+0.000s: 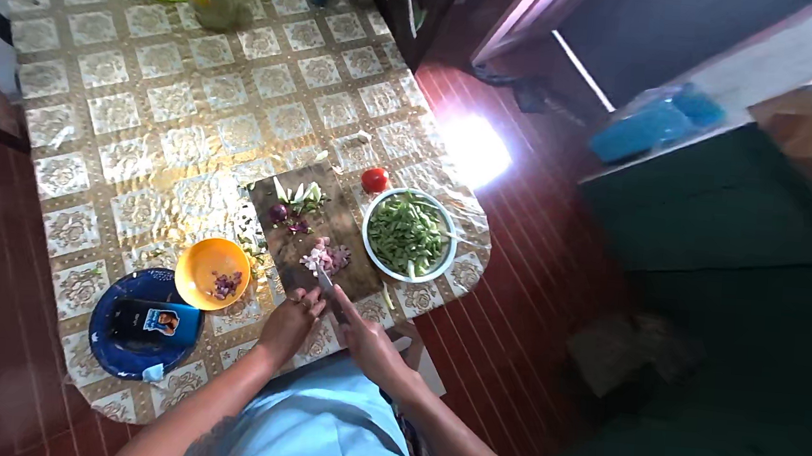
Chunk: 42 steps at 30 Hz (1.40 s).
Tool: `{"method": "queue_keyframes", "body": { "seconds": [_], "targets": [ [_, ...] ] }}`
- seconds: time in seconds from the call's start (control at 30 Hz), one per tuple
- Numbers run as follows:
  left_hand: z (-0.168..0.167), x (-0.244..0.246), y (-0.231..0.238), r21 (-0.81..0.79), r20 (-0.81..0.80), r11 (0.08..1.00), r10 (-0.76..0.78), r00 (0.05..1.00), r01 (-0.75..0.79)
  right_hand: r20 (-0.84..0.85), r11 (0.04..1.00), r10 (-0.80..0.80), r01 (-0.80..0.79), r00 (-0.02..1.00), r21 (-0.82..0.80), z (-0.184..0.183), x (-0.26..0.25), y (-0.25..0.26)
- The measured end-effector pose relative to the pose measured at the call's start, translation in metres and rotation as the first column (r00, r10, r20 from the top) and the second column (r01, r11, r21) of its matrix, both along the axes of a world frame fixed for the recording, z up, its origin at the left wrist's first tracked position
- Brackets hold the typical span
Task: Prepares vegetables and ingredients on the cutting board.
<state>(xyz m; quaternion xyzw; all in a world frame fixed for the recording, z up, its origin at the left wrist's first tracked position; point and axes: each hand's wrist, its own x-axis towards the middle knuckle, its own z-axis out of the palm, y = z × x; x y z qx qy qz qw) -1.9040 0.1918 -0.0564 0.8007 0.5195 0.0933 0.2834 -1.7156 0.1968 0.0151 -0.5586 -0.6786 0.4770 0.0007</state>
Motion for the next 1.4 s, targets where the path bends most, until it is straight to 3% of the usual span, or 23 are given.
{"method": "queue_keyframes", "body": {
  "seconds": [0.27, 0.43, 0.57, 0.7, 0.77, 0.8, 0.83, 0.9, 0.97, 1.03, 1.13, 1.27, 1.4],
  "targets": [
    [-0.022, -0.019, 0.001, 0.292, 0.032, 0.934, -0.225, 0.974, 0.206, -0.019, 1.0, -0.005, 0.006, 1.0, 0.018, -0.005, 0.008, -0.009],
    [-0.019, -0.018, 0.005, 0.308, -0.02, 0.92, -0.25, 0.968, 0.243, 0.019, 1.0, 0.006, -0.006, 1.0, 0.002, -0.004, 0.008, -0.009],
    [-0.017, -0.01, 0.003, 0.248, 0.037, 0.962, -0.132, 0.991, 0.119, 0.019, 1.0, -0.018, 0.019, 1.0, -0.012, 0.0, 0.009, -0.007],
    [-0.003, -0.002, 0.012, -0.045, 0.188, 0.982, 0.19, 0.964, -0.184, -0.029, 0.996, -0.082, 0.081, 0.996, -0.029, 0.005, 0.012, -0.008],
    [0.011, -0.002, 0.023, -0.331, 0.258, 0.878, 0.436, 0.862, -0.345, -0.055, 0.992, -0.12, 0.117, 0.991, -0.047, 0.008, 0.016, -0.009],
    [0.017, -0.004, 0.029, -0.514, 0.274, 0.761, 0.583, 0.765, -0.396, -0.072, 0.99, -0.139, 0.135, 0.988, -0.048, 0.008, 0.018, -0.009],
    [0.02, -0.005, 0.034, -0.687, 0.288, 0.604, 0.737, 0.612, -0.404, -0.091, 0.988, -0.154, 0.151, 0.984, -0.045, 0.007, 0.02, -0.011],
    [0.03, -0.011, 0.041, -0.909, 0.268, 0.333, 0.928, 0.259, -0.25, -0.107, 0.985, -0.17, 0.166, 0.98, -0.048, 0.006, 0.023, -0.011],
    [0.042, -0.024, 0.043, -0.962, 0.252, 0.257, 0.966, 0.062, -0.09, -0.106, 0.983, -0.179, 0.174, 0.978, -0.051, 0.007, 0.025, -0.011],
    [0.056, -0.042, 0.043, -0.958, 0.284, 0.283, 0.959, -0.023, -0.046, -0.106, 0.983, -0.182, 0.177, 0.978, -0.05, 0.009, 0.026, -0.011],
    [0.071, -0.084, 0.047, -0.92, 0.369, 0.365, 0.929, -0.005, -0.144, -0.106, 0.981, -0.19, 0.183, 0.976, -0.068, 0.006, 0.027, -0.01],
    [0.066, -0.133, 0.053, -0.816, 0.359, 0.376, 0.925, 0.126, -0.438, -0.121, 0.983, -0.178, 0.171, 0.977, -0.066, 0.001, 0.027, -0.01],
    [0.042, -0.139, 0.061, -0.652, 0.233, 0.372, 0.928, 0.291, -0.661, -0.108, 0.989, -0.14, 0.132, 0.984, -0.071, 0.003, 0.021, -0.008]
  ]
}}
